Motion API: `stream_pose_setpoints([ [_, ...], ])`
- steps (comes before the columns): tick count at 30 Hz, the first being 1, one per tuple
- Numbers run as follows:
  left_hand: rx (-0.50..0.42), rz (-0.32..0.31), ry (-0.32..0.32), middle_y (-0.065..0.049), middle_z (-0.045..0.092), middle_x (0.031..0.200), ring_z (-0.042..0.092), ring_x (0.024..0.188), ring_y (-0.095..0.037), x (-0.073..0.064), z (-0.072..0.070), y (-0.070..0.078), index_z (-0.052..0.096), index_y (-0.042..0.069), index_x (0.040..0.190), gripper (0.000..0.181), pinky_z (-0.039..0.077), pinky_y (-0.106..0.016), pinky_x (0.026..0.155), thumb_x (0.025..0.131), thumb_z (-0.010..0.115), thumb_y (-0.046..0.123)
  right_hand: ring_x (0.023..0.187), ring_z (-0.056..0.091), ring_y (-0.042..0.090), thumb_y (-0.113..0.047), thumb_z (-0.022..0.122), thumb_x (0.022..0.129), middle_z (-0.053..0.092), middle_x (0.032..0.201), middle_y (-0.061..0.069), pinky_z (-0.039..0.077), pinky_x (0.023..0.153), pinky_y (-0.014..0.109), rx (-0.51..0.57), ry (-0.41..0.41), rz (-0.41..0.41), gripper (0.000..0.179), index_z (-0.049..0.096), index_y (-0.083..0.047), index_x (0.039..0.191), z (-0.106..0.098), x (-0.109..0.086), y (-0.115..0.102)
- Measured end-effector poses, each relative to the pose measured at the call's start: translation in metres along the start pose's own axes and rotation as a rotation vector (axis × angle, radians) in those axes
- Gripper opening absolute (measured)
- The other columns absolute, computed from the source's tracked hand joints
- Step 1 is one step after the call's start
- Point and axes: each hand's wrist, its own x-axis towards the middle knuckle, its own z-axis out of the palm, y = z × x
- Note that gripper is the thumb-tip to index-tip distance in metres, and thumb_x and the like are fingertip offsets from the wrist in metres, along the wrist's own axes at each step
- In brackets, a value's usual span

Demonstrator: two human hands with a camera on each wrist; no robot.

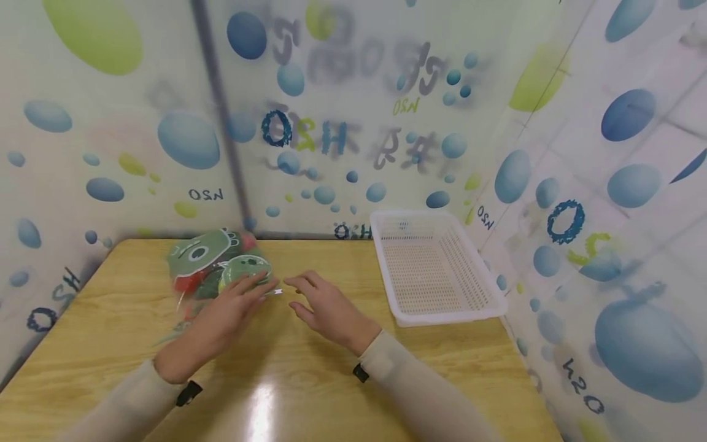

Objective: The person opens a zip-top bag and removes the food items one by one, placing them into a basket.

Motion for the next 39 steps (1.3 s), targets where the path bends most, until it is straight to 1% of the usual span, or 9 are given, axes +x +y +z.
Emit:
stream_pose_setpoints([
  [5,-0.047,0.000,-0.026,-0.023,0.061,0.174,0.060,0.151,-0.064,0.006,0.002,0.013,0.070,0.014,0.163,0.044,0.066,-0.074,0.101,0.119,0.065,0.013,0.112,0.085,0.025,-0.002,0.085,0.106,0.076,0.131,0.015,0.070,0.099,0.029,0.038,0.060,0.002,0.035,0.072,0.001,0.138,0.002,-0.002,0.001],
  [7,-0.070,0.001,-0.032,-0.023,0.060,0.174,0.059,0.153,-0.064,0.007,0.003,0.017,0.069,0.014,0.163,0.044,0.064,-0.076,0.105,0.120,0.064,0.013,0.110,0.085,0.023,-0.002,0.085,0.105,0.076,0.127,0.013,0.070,0.098,0.028,0.044,0.083,-0.004,0.029,0.073,0.000,0.132,0.002,-0.003,0.002],
  [11,-0.107,0.020,-0.034,-0.023,0.060,0.174,0.059,0.153,-0.063,0.010,0.007,0.025,0.069,0.014,0.163,0.044,0.064,-0.075,0.105,0.119,0.065,0.014,0.108,0.085,0.021,-0.001,0.083,0.106,0.076,0.122,0.011,0.069,0.097,0.024,0.046,0.128,-0.016,0.020,0.074,-0.002,0.124,0.002,-0.007,0.004],
  [17,-0.126,0.048,-0.037,-0.023,0.061,0.173,0.060,0.153,-0.061,0.018,0.017,0.036,0.071,0.013,0.161,0.043,0.062,-0.075,0.109,0.119,0.066,0.015,0.108,0.083,0.020,0.001,0.083,0.105,0.077,0.120,0.010,0.067,0.098,0.020,0.023,0.180,0.003,0.018,0.073,-0.003,0.119,-0.001,-0.017,0.008],
  [24,-0.162,0.083,-0.039,-0.018,0.062,0.173,0.061,0.158,-0.048,0.031,0.026,0.049,0.070,0.017,0.163,0.042,0.060,-0.069,0.118,0.121,0.064,0.020,0.099,0.080,0.017,0.001,0.084,0.104,0.078,0.113,0.008,0.068,0.088,0.024,-0.042,0.231,0.027,0.020,0.071,-0.004,0.118,-0.013,-0.031,0.012],
  [28,-0.182,0.112,-0.002,-0.020,0.065,0.169,0.064,0.155,-0.046,0.034,0.022,0.052,0.072,0.014,0.161,0.041,0.060,-0.066,0.120,0.121,0.065,0.022,0.093,0.079,0.016,0.001,0.086,0.103,0.079,0.109,0.008,0.068,0.084,0.025,-0.059,0.256,0.014,0.021,0.071,-0.004,0.117,-0.017,-0.030,0.011],
  [31,-0.181,0.122,0.057,-0.018,0.071,0.162,0.070,0.150,-0.041,0.035,0.016,0.056,0.075,0.013,0.155,0.040,0.062,-0.061,0.118,0.118,0.071,0.026,0.090,0.080,0.015,0.000,0.086,0.103,0.080,0.106,0.008,0.067,0.081,0.023,-0.049,0.253,0.015,0.021,0.072,-0.004,0.117,-0.019,-0.027,0.012],
  [35,-0.159,0.131,0.180,-0.007,0.081,0.136,0.078,0.128,-0.026,0.035,0.011,0.060,0.082,0.015,0.136,0.030,0.069,-0.047,0.105,0.110,0.084,0.028,0.087,0.082,0.016,0.000,0.087,0.102,0.081,0.104,0.009,0.067,0.076,0.022,-0.035,0.244,0.020,0.018,0.074,-0.004,0.115,-0.019,-0.023,0.011],
  [39,-0.132,0.152,0.270,-0.003,0.081,0.111,0.080,0.103,-0.019,0.035,0.011,0.062,0.081,0.014,0.115,0.018,0.069,-0.038,0.087,0.102,0.093,0.019,0.085,0.083,0.016,0.001,0.089,0.100,0.083,0.102,0.009,0.068,0.075,0.024,-0.043,0.248,0.016,0.018,0.077,-0.003,0.113,-0.016,-0.019,0.007],
])
